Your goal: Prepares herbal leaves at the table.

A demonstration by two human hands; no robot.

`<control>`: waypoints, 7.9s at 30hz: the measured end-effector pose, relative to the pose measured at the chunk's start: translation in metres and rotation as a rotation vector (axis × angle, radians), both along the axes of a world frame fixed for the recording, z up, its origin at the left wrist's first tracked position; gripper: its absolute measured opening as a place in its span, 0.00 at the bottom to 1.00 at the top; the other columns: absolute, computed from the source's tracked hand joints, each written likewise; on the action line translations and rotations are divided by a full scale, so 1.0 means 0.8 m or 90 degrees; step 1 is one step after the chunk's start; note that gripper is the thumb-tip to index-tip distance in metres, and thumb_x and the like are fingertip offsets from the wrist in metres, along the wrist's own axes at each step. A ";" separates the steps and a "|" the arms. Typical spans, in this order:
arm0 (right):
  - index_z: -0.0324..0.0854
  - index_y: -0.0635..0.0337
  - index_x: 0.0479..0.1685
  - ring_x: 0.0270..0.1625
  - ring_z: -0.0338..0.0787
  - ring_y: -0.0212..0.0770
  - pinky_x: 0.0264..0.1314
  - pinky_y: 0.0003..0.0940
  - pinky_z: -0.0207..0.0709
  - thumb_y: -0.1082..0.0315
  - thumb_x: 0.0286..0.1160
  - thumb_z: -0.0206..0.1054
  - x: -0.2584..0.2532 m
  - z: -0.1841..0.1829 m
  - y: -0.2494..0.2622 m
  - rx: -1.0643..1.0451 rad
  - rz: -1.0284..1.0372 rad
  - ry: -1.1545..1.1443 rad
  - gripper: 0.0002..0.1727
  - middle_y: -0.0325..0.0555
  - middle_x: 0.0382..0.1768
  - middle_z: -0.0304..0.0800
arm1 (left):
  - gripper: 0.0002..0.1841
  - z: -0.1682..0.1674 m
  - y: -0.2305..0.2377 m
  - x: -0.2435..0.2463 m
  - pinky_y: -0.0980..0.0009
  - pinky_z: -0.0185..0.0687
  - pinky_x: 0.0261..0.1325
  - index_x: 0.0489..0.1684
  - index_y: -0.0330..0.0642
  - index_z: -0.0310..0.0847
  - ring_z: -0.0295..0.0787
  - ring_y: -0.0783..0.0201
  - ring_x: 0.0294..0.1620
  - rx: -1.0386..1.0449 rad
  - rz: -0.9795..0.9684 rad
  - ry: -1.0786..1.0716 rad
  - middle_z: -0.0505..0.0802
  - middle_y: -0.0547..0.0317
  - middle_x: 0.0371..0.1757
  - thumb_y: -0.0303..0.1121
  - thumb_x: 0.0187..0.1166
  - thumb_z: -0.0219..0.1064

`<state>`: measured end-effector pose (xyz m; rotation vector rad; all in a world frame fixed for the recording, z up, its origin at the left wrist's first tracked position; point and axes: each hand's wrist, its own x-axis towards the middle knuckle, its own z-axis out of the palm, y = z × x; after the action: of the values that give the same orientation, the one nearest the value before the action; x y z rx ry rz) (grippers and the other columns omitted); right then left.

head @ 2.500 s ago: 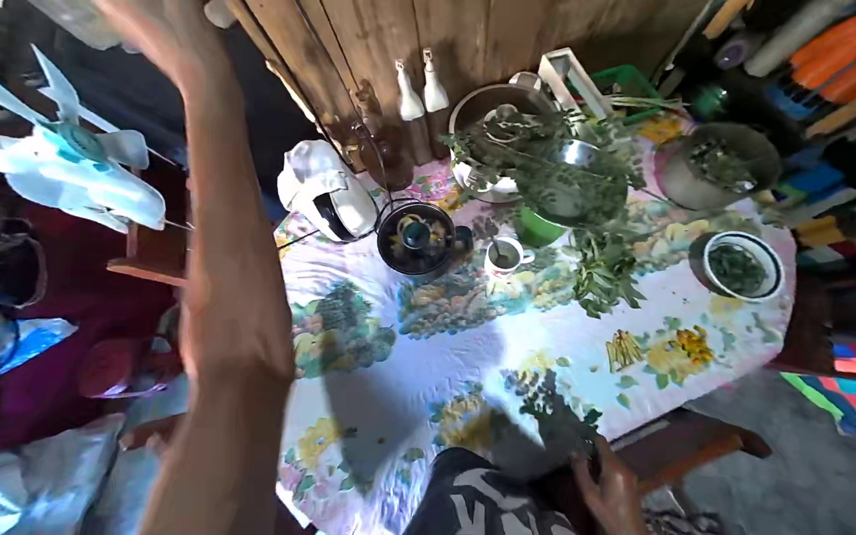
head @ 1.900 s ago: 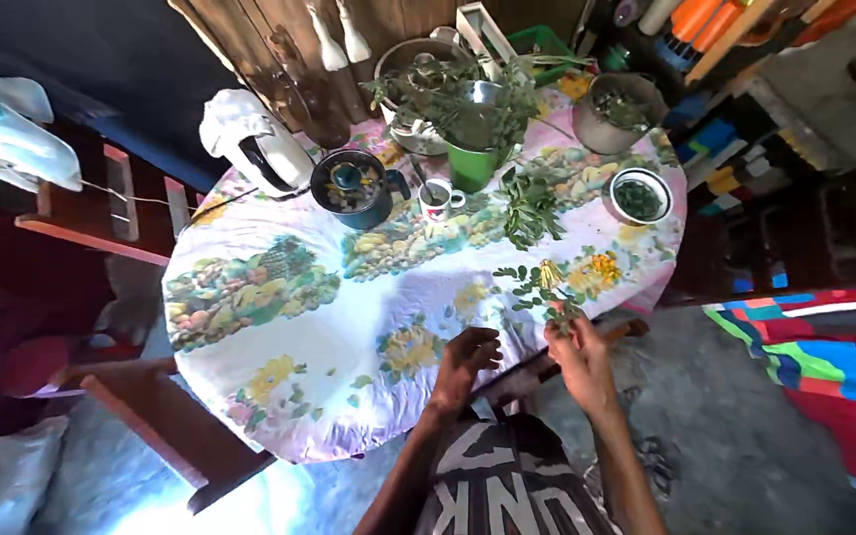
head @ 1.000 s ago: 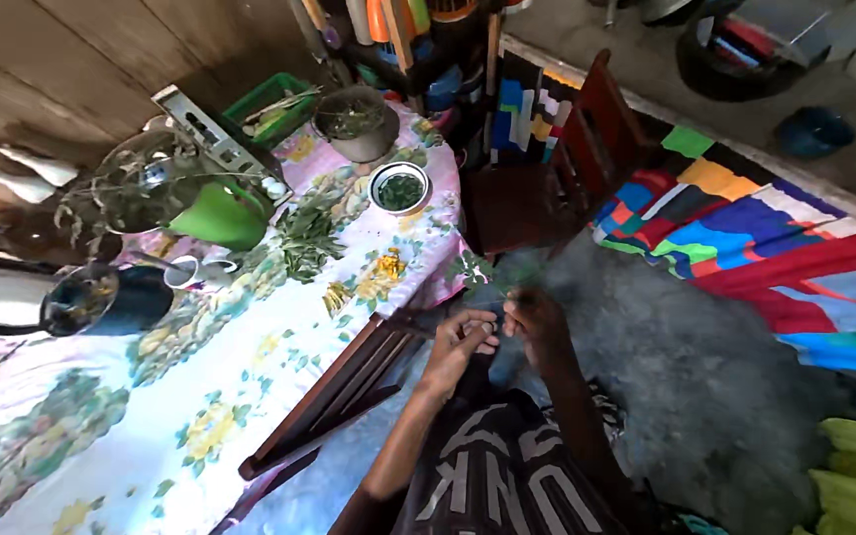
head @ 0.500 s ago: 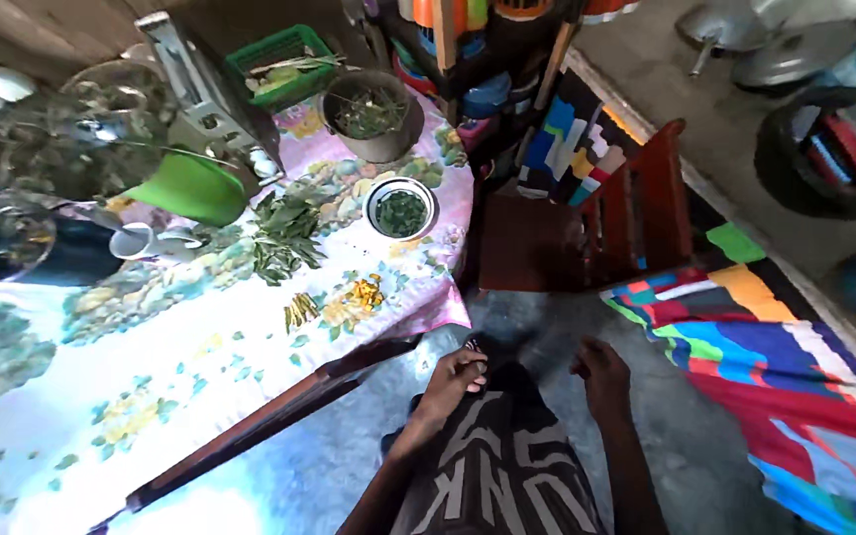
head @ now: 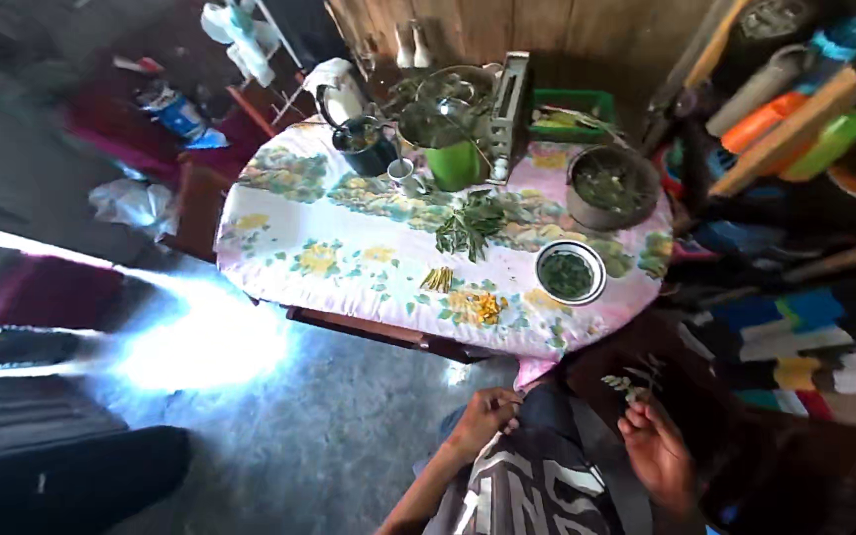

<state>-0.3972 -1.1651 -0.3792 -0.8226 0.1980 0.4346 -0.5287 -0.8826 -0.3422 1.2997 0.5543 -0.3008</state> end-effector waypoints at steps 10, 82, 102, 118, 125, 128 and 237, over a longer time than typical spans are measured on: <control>0.84 0.51 0.47 0.33 0.89 0.34 0.42 0.34 0.87 0.66 0.75 0.65 0.217 0.037 0.046 -0.175 0.148 -0.267 0.07 0.36 0.31 0.90 | 0.15 -0.016 -0.009 0.138 0.65 0.88 0.48 0.62 0.37 0.85 0.90 0.65 0.39 0.013 -0.004 -0.084 0.93 0.55 0.44 0.34 0.85 0.64; 0.82 0.59 0.52 0.21 0.79 0.30 0.21 0.23 0.78 0.70 0.82 0.64 0.530 -0.049 0.254 0.080 0.717 -0.809 0.07 0.41 0.35 0.86 | 0.12 -0.094 -0.042 0.453 0.67 0.93 0.42 0.55 0.39 0.83 0.91 0.63 0.40 0.483 0.469 -0.499 0.92 0.55 0.49 0.25 0.76 0.71; 0.84 0.59 0.46 0.35 0.83 0.22 0.37 0.16 0.80 0.65 0.81 0.66 0.531 -0.068 0.260 0.021 0.724 -0.920 0.08 0.35 0.40 0.88 | 0.04 -0.125 -0.030 0.442 0.70 0.91 0.42 0.47 0.37 0.82 0.91 0.69 0.35 0.301 0.408 -0.532 0.92 0.61 0.38 0.25 0.80 0.69; 0.83 0.56 0.50 0.35 0.86 0.24 0.37 0.20 0.84 0.67 0.77 0.66 0.528 -0.053 0.253 -0.003 0.680 -1.040 0.08 0.32 0.40 0.88 | 0.01 -0.123 -0.050 0.394 0.64 0.92 0.39 0.42 0.41 0.80 0.88 0.64 0.27 0.280 0.457 -0.533 0.88 0.55 0.31 0.26 0.80 0.66; 0.83 0.56 0.55 0.39 0.86 0.22 0.41 0.21 0.84 0.61 0.80 0.66 0.554 -0.040 0.238 -0.036 0.585 -1.042 0.12 0.32 0.43 0.88 | 0.02 -0.125 -0.072 0.378 0.63 0.92 0.43 0.42 0.40 0.80 0.89 0.63 0.30 0.267 0.458 -0.531 0.88 0.56 0.32 0.23 0.80 0.64; 0.84 0.45 0.52 0.42 0.88 0.27 0.47 0.28 0.86 0.58 0.81 0.67 0.581 -0.044 0.247 0.181 0.536 -0.900 0.08 0.27 0.44 0.88 | 0.02 -0.126 -0.075 0.376 0.62 0.93 0.46 0.43 0.39 0.81 0.91 0.62 0.33 0.267 0.469 -0.542 0.89 0.54 0.35 0.24 0.80 0.66; 0.85 0.55 0.53 0.38 0.86 0.28 0.36 0.23 0.83 0.67 0.77 0.68 0.505 -0.104 0.225 0.058 0.679 -0.975 0.10 0.36 0.47 0.89 | 0.06 -0.149 -0.119 0.431 0.65 0.91 0.40 0.52 0.36 0.82 0.89 0.60 0.33 0.405 0.710 -0.447 0.90 0.50 0.39 0.24 0.85 0.63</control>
<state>0.0068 -0.9851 -0.4622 -0.9198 -1.7317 0.6631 -0.1835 -0.9775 -0.4614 1.3689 0.6929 1.2950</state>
